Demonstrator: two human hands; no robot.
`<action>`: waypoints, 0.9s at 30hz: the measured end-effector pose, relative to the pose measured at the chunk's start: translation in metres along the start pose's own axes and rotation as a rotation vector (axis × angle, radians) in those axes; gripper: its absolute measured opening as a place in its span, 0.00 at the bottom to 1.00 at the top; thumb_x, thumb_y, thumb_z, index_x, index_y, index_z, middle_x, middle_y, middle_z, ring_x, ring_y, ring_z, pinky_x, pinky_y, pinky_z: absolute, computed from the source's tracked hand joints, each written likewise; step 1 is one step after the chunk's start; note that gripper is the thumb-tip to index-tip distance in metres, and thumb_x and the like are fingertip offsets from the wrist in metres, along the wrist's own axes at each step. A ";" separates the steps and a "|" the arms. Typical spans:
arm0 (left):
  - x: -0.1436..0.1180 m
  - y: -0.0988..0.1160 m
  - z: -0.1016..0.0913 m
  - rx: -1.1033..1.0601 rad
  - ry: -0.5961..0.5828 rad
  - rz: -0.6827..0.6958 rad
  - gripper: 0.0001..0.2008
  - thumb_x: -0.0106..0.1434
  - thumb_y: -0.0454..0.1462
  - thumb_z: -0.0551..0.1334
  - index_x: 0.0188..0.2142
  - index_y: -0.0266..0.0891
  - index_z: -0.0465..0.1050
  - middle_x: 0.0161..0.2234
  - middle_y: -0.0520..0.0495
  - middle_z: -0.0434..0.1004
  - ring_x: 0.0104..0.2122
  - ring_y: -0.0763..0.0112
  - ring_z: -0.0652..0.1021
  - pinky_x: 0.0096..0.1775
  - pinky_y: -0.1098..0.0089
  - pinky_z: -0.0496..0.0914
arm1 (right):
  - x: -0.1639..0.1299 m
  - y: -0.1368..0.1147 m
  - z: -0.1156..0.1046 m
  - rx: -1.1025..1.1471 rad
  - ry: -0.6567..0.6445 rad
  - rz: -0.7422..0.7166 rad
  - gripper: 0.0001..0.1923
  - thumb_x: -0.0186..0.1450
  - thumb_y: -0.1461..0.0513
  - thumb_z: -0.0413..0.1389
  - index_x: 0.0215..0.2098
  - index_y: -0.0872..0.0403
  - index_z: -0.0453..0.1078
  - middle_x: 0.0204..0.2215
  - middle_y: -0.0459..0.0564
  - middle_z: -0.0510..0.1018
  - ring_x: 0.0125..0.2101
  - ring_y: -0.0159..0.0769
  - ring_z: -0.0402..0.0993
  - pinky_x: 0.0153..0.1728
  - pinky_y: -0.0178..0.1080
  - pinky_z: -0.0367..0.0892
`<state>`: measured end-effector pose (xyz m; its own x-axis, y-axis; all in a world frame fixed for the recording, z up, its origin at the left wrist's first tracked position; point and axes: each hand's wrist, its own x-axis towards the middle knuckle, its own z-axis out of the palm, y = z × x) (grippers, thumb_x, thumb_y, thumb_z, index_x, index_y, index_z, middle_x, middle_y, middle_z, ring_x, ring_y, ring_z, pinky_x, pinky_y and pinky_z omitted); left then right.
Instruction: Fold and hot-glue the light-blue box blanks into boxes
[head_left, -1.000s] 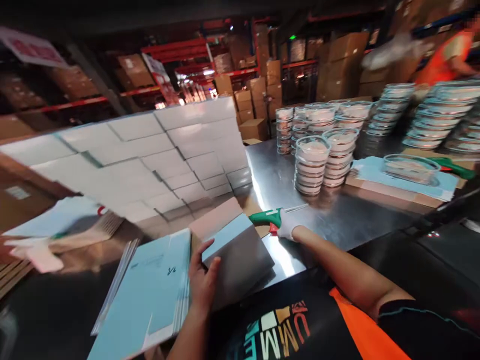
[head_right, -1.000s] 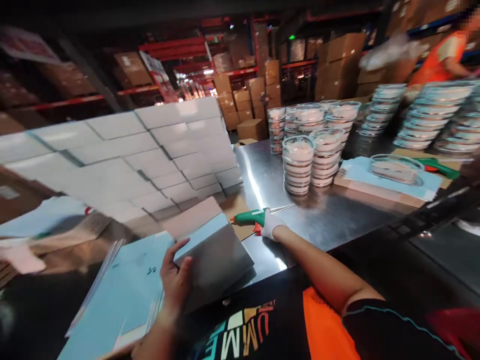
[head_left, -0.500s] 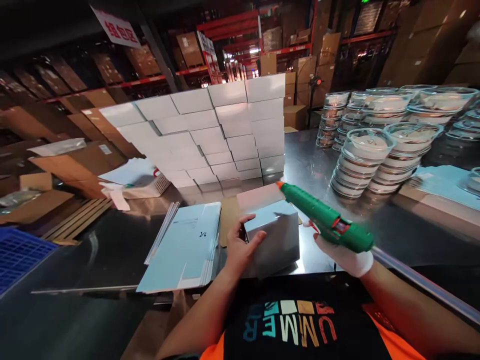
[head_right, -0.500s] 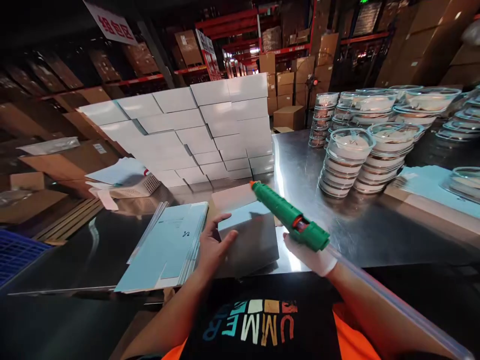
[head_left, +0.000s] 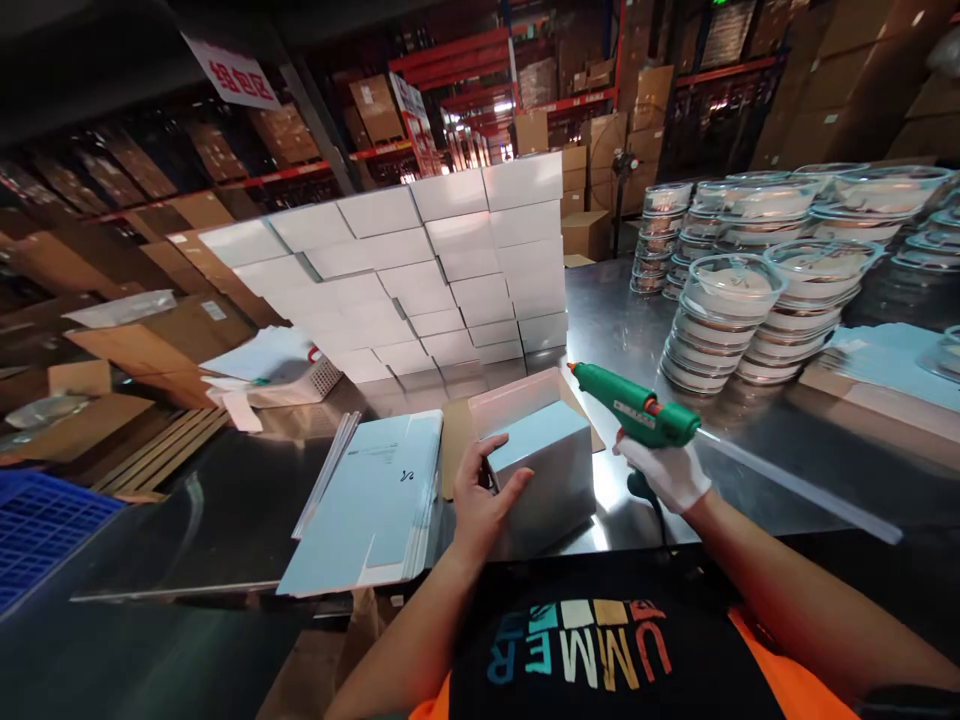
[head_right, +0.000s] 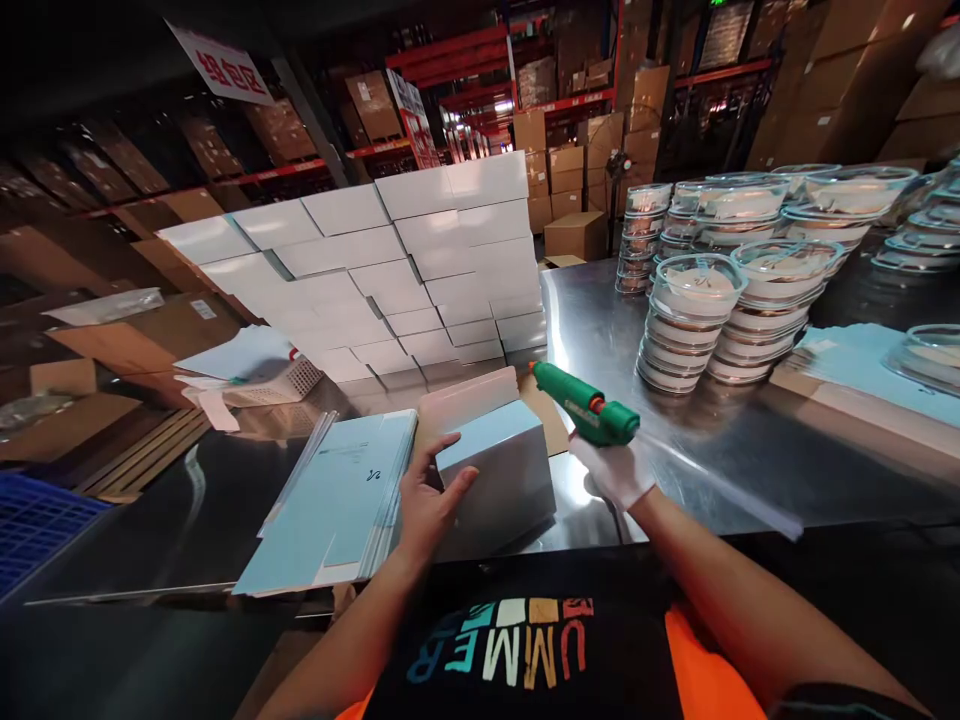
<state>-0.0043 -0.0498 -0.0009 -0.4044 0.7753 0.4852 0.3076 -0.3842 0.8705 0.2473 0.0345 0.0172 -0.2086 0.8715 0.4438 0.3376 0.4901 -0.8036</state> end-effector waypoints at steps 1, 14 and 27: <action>0.001 -0.002 -0.001 -0.019 0.004 -0.017 0.28 0.56 0.55 0.78 0.49 0.41 0.82 0.45 0.42 0.84 0.46 0.56 0.83 0.48 0.62 0.75 | 0.004 0.006 0.001 0.035 -0.012 0.050 0.24 0.74 0.48 0.50 0.36 0.56 0.79 0.26 0.49 0.82 0.19 0.35 0.74 0.18 0.36 0.72; 0.009 -0.012 0.004 -0.094 -0.022 0.003 0.35 0.56 0.65 0.73 0.46 0.39 0.84 0.43 0.39 0.86 0.44 0.51 0.84 0.46 0.58 0.78 | 0.034 0.010 -0.001 0.300 -0.069 0.406 0.23 0.65 0.43 0.62 0.47 0.50 0.77 0.42 0.55 0.86 0.40 0.44 0.84 0.41 0.44 0.79; 0.015 -0.023 0.014 -0.263 -0.027 0.278 0.30 0.61 0.55 0.77 0.55 0.49 0.73 0.48 0.43 0.84 0.53 0.55 0.84 0.58 0.51 0.76 | 0.024 0.009 0.003 0.290 -0.393 -0.312 0.18 0.65 0.56 0.70 0.51 0.48 0.75 0.64 0.58 0.77 0.66 0.49 0.73 0.64 0.55 0.70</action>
<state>-0.0051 -0.0219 -0.0151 -0.3127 0.6353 0.7061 0.1695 -0.6942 0.6996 0.2432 0.0595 0.0194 -0.6019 0.5871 0.5413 -0.0488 0.6495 -0.7588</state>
